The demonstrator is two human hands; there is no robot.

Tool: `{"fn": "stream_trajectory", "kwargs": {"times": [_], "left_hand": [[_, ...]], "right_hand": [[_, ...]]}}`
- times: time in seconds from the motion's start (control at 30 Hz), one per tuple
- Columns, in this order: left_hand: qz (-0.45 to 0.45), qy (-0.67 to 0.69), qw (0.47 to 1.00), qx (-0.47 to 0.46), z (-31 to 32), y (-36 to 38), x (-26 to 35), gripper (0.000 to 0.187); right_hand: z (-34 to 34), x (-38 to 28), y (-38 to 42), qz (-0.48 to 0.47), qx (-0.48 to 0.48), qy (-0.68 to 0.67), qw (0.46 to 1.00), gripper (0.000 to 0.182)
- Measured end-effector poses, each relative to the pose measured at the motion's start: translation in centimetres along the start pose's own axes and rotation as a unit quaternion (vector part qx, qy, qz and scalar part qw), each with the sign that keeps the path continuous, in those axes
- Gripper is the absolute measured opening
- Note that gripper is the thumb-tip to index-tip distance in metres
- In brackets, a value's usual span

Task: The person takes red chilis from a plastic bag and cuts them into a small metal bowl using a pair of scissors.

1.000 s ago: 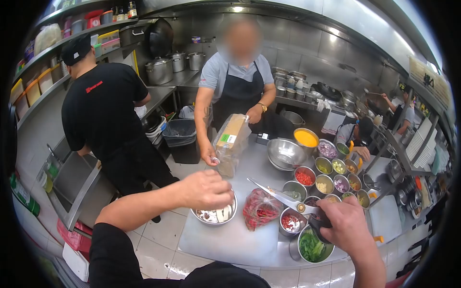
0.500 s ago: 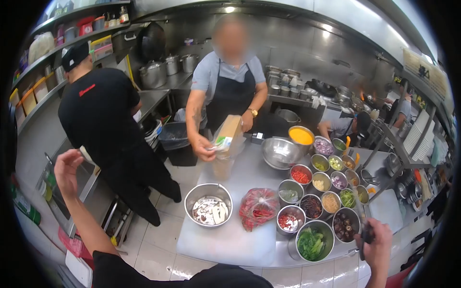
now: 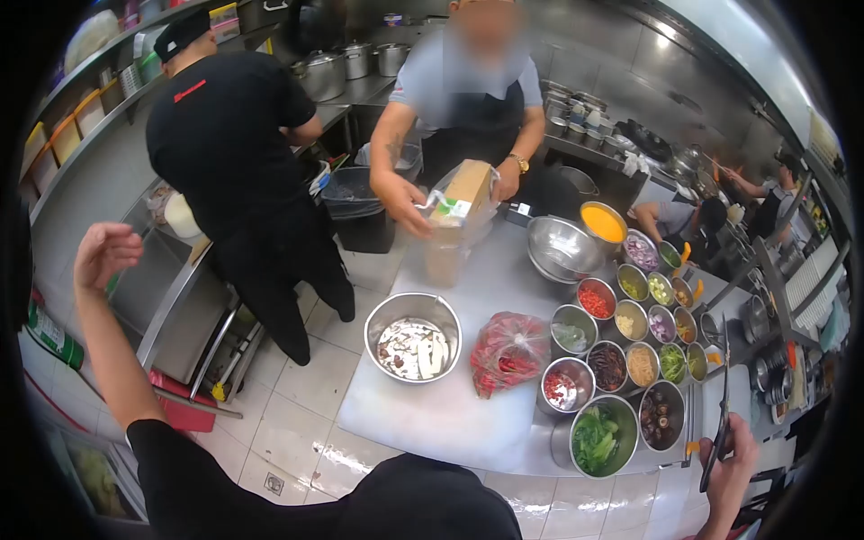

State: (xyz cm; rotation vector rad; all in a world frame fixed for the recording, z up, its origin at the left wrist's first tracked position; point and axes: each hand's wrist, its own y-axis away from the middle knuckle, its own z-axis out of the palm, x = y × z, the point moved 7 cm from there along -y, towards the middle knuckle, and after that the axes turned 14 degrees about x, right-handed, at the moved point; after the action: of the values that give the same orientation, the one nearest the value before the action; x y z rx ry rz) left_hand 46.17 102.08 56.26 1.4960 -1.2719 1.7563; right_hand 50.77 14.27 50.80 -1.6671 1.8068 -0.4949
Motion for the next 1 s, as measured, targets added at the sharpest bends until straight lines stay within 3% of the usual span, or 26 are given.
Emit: {"fn": "stream_trajectory", "kwargs": {"times": [0.13,0.23,0.3,0.33,0.4,0.47,0.5,0.57,0.67,0.77,0.83,1.0], "left_hand": [[-0.028,0.000,0.994,-0.108,5.1,-1.2,0.3,0.053],[-0.038,0.032,0.973,-0.225,10.9,-1.3,-1.0,0.057],[-0.022,0.076,0.902,-0.424,22.0,1.4,-1.7,0.048],[0.023,0.044,0.831,-0.554,27.2,3.1,-4.0,0.051],[0.050,-0.044,0.778,-0.625,36.3,7.2,-5.2,0.052],[-0.011,0.041,0.778,-0.627,38.8,7.5,-5.6,0.052],[-0.013,0.054,0.779,-0.624,39.1,7.0,-5.6,0.051],[-0.028,0.075,0.782,-0.618,38.5,6.4,-5.9,0.050],[-0.008,0.079,0.791,-0.607,37.2,5.7,-5.9,0.050],[-0.037,0.075,0.810,-0.581,33.8,4.7,-6.3,0.051],[-0.041,0.057,0.836,-0.544,29.9,3.2,-7.0,0.053],[-0.071,0.090,0.947,-0.301,17.7,0.8,-6.6,0.062]], "right_hand": [[0.6,0.0,0.3,0.034,-0.028,-0.004,0.999,0.056],[0.9,0.1,0.5,-0.016,-0.018,-0.002,1.000,0.055],[1.7,-0.1,0.5,-0.029,-0.003,-0.029,0.999,0.053],[2.0,-0.5,0.3,-0.040,-0.004,-0.041,0.998,0.052],[2.8,-2.3,-0.1,-0.051,-0.027,-0.060,0.997,0.049],[2.6,-3.2,-0.7,-0.014,-0.049,-0.063,0.997,0.055],[2.1,-4.7,-0.7,-0.052,-0.017,-0.070,0.996,0.053],[1.8,-5.8,-0.3,-0.078,0.005,-0.077,0.994,0.051],[2.4,-5.1,0.0,-0.047,-0.056,-0.089,0.993,0.050],[2.7,-4.3,0.2,-0.038,-0.035,-0.094,0.994,0.049],[2.7,-3.7,0.1,-0.042,-0.020,-0.086,0.995,0.049],[2.6,-2.8,-0.2,-0.009,-0.040,-0.068,0.997,0.049]]}}
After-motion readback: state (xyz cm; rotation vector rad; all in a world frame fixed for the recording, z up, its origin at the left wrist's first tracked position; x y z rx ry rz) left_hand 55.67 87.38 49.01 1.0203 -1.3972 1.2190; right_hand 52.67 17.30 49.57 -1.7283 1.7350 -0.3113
